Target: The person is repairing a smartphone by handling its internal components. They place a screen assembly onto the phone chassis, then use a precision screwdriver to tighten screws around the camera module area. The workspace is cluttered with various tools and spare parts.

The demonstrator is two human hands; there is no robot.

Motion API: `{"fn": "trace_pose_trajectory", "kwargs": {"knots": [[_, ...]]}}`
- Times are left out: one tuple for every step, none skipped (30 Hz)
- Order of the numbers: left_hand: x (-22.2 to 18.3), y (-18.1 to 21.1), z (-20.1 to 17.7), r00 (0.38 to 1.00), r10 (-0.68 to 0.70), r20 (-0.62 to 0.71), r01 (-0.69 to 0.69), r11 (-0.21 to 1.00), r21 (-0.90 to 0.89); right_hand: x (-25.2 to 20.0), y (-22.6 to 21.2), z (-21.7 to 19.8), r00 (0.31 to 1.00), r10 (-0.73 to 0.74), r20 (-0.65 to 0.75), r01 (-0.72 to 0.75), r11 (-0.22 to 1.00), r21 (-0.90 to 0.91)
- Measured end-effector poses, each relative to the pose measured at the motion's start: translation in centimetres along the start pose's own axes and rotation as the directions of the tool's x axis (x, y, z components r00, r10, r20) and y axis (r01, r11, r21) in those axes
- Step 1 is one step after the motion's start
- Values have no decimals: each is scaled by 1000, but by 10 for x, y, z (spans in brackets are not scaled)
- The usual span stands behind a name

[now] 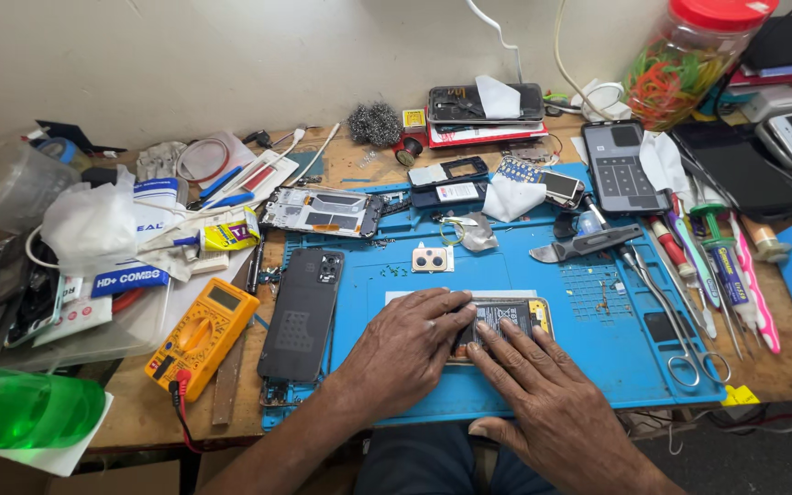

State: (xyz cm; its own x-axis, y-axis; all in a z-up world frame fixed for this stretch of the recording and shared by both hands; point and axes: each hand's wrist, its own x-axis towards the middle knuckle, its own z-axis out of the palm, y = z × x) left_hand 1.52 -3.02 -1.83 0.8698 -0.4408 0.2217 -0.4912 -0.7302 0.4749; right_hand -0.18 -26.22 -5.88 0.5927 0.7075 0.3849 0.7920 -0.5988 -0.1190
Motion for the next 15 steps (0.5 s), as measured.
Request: {"fn": "trace_pose_trajectory", "kwargs": {"knots": [[0,0,-2,1000,5,14,-5,1000,10,0,1,0,1000,-7,-1,7,1000,4],[0,-1,-3,1000,10,28,-11,1000,20,1,2,0,1000,-14,-1,14,1000,9],[-1,-1,-3,999,10,44,-12,1000,26,1,1,1,1000,-19,-9,19,1000,1],[-3,-1,-2,999,11,40,-12,1000,25,1,-1,3,1000,-23,-17,23,1000,-7],[-2,-1,-2,999,16,36,-17,1000,23,1,-1,3,999,-26,-26,25,1000,-19],[-2,0,-2,999,21,32,-21,1000,21,1,-1,0,998,-41,-49,40,999,-13],[-1,-1,-4,999,21,43,-22,1000,12,2,2,-4,995,-59,-77,58,998,-14],[-1,-1,-6,998,22,54,-22,1000,4,4,5,-9,991,-77,-106,75,997,-16],[-3,-2,-8,997,16,72,-15,1000,-9,3,7,-14,995,72,-75,-57,982,178],[-4,-5,-10,996,45,76,-44,999,-20,2,12,-23,977,211,-18,-191,914,359],[-5,-8,-12,995,70,77,-67,997,-32,1,15,-28,942,330,68,-316,795,518],[-6,-11,-13,993,94,78,-91,995,-45,2,14,-30,945,327,25,-295,816,498],[-6,-11,-15,991,90,96,-85,994,-64,4,14,-31,946,324,-23,-275,835,476],[-5,-11,-16,990,87,114,-78,994,-82,6,14,-31,945,320,-70,-256,854,453],[-4,-11,-18,988,86,129,-73,992,-98,9,14,-30,955,289,-65,-234,871,432]]}}
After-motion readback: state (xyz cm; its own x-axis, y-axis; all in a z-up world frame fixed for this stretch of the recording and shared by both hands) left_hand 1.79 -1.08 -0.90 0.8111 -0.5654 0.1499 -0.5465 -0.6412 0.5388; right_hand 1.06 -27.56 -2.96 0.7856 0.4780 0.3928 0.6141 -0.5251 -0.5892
